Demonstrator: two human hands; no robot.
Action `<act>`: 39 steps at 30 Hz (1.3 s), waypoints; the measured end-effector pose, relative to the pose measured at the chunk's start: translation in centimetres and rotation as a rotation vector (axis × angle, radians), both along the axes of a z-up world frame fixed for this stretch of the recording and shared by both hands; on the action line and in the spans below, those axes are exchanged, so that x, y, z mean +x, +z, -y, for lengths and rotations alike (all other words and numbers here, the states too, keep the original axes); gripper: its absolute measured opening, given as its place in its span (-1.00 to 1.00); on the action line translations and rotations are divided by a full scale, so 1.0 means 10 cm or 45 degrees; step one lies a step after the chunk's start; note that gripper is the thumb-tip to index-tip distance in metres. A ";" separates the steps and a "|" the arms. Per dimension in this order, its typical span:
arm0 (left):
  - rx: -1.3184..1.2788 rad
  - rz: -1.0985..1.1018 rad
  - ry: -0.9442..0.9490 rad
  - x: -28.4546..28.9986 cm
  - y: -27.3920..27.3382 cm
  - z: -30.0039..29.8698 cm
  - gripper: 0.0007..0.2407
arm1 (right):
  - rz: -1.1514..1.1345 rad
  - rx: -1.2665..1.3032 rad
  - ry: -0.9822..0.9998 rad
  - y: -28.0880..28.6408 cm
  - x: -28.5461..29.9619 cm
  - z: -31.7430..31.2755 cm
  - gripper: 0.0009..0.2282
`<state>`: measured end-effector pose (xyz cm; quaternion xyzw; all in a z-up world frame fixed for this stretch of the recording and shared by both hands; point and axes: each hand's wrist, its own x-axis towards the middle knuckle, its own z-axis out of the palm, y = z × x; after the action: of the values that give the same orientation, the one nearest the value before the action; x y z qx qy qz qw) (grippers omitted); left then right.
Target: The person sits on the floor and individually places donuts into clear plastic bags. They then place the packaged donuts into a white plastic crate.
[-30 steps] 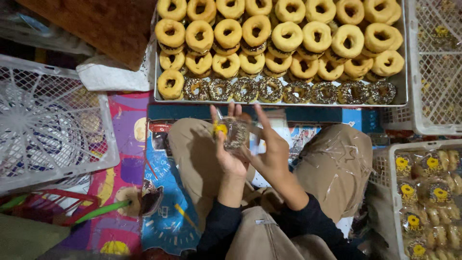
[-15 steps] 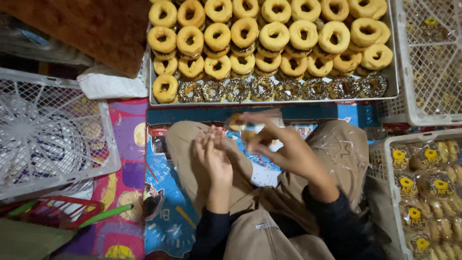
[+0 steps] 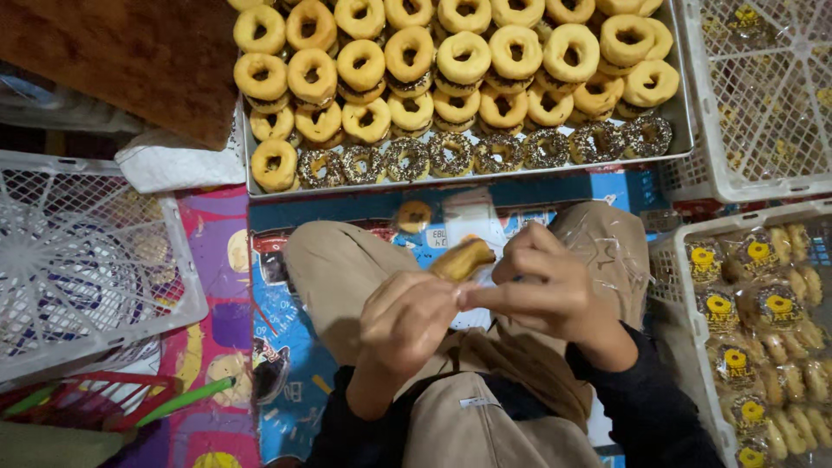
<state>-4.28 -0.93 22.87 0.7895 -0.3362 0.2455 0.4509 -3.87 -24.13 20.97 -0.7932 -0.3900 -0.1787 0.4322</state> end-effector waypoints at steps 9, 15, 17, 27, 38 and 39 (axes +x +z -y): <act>0.149 -0.022 0.199 -0.05 -0.03 -0.22 -0.85 | 0.193 -0.147 -1.003 -0.26 0.00 0.05 -0.83; 0.185 0.013 0.143 -0.02 -0.14 -0.18 -0.87 | 0.161 -0.348 -0.154 0.06 -0.04 -0.09 -0.76; 0.135 -0.003 0.137 -0.02 -0.15 -0.15 -0.84 | 0.236 -0.361 -0.113 0.01 -0.06 -0.18 -0.80; -0.180 -0.268 0.344 0.05 -0.20 -0.30 -0.90 | -0.418 -1.554 -1.104 -0.55 0.41 0.54 -0.91; -0.044 -0.651 0.898 0.31 -0.94 -0.60 -0.88 | -1.176 0.864 -0.460 -2.34 0.43 -1.40 -0.80; 0.035 -0.646 0.944 0.27 -1.06 -0.69 -0.85 | -1.272 0.877 -0.472 -2.50 0.29 -1.57 -0.76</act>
<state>-1.60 5.93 12.24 0.8979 0.0876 0.1847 0.3899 -0.97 -8.44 -4.02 -0.6507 0.0825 0.0259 0.7544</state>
